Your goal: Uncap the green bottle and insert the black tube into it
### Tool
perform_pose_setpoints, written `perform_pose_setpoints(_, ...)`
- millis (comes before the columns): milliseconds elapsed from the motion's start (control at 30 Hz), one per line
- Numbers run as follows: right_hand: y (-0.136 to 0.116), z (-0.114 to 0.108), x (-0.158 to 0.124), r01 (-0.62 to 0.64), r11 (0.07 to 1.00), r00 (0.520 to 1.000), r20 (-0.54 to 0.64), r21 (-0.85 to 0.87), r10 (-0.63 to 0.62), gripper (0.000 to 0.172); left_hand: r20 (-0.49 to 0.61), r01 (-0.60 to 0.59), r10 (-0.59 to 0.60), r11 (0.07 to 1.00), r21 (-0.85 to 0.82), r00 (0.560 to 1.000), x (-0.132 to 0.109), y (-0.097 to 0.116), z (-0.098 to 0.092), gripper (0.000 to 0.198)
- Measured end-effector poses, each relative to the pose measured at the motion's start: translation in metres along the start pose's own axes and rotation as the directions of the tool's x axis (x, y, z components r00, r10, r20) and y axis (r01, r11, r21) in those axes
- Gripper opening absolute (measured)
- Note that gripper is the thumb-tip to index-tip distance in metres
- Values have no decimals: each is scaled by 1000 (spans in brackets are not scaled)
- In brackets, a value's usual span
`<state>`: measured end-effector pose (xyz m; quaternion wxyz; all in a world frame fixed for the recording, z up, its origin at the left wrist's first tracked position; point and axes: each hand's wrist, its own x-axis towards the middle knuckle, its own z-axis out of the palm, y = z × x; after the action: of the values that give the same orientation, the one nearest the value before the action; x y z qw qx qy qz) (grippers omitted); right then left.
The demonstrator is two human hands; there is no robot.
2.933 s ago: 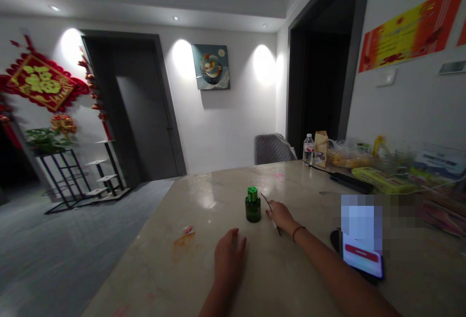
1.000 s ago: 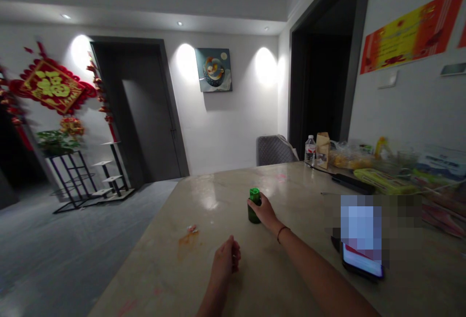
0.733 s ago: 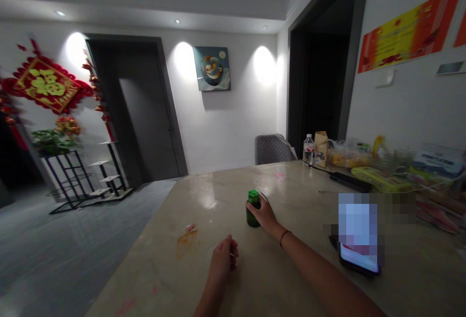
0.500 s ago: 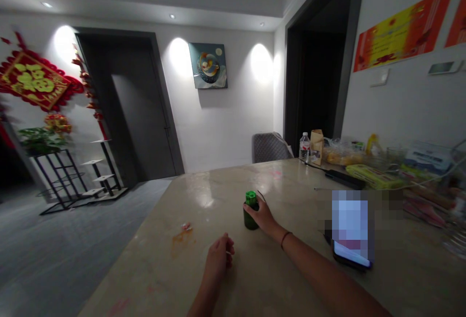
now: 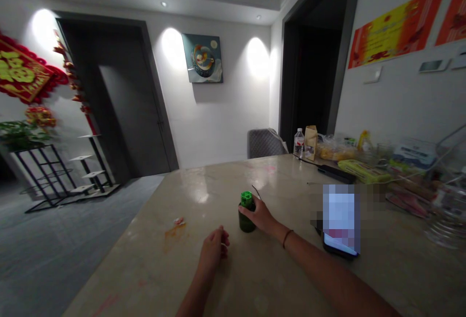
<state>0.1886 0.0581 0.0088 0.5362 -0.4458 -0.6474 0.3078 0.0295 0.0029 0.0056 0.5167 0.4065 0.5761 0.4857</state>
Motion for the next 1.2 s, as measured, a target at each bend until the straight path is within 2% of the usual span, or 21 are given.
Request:
perform_pose_setpoints(233,-12,-3,-10,48,999,994,95,11,-49,21,-26,33,-36,994,-106,999,1,0,-1,24)
perform_pose_setpoints(400,-22,1,-2,68,996,990,118,52,-74,22,-54,33,-47,974,-225,997,6,-2,-1,15)
perform_pose_setpoints(600,-39,9,8,115,989,984,125,96,-127,24,104,124,-88,892,-434,991,7,-3,9,25)
perform_pose_setpoints(700,-50,11,8,117,984,979,149,134,-137,24,149,200,-144,847,-493,978,4,-1,11,34)
perform_pose_setpoints(833,-62,15,2,103,982,974,186,160,-132,23,268,264,-134,799,-541,954,-2,3,11,43)
perform_pose_setpoints(967,-71,18,-4,109,981,964,223,161,-144,23,264,236,-92,774,-587,960,-12,9,13,42)
perform_pose_setpoints(1200,-72,18,-6,51,986,965,247,160,-90,28,255,283,-155,744,-605,954,-20,15,15,34)
